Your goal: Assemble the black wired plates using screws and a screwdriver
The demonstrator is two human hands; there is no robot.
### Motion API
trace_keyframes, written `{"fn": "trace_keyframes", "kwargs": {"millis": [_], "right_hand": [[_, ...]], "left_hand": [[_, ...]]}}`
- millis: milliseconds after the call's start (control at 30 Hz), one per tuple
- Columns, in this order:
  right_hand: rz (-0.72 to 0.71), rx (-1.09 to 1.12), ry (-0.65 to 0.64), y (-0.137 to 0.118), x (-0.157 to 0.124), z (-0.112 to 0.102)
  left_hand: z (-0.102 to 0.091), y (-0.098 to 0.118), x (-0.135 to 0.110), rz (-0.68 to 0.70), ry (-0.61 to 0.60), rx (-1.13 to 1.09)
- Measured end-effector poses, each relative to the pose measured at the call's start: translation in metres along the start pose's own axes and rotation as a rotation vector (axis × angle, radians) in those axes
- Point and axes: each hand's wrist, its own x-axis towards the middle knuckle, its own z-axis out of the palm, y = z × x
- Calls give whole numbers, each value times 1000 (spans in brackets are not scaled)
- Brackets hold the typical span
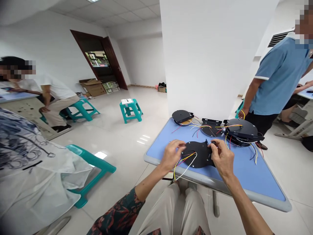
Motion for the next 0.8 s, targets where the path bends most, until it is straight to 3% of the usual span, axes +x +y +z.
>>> {"fn": "trace_keyframes", "kwargs": {"millis": [133, 267, 367, 600, 700, 800], "right_hand": [[79, 209, 77, -5, 5, -4], [115, 352, 201, -3, 13, -4], [124, 410, 228, 4, 17, -3], [132, 453, 214, 21, 19, -7], [145, 507, 226, 27, 25, -9], [166, 607, 222, 30, 39, -8]], "left_hand": [[-49, -50, 5, -290, -18, 202], [-59, -74, 2, -301, -187, 232], [-50, -76, -2, -263, -261, 290], [-41, -79, -6, -220, -272, 462], [-46, -75, 0, -215, -197, 306], [-41, -57, 19, -261, -95, 5]]}}
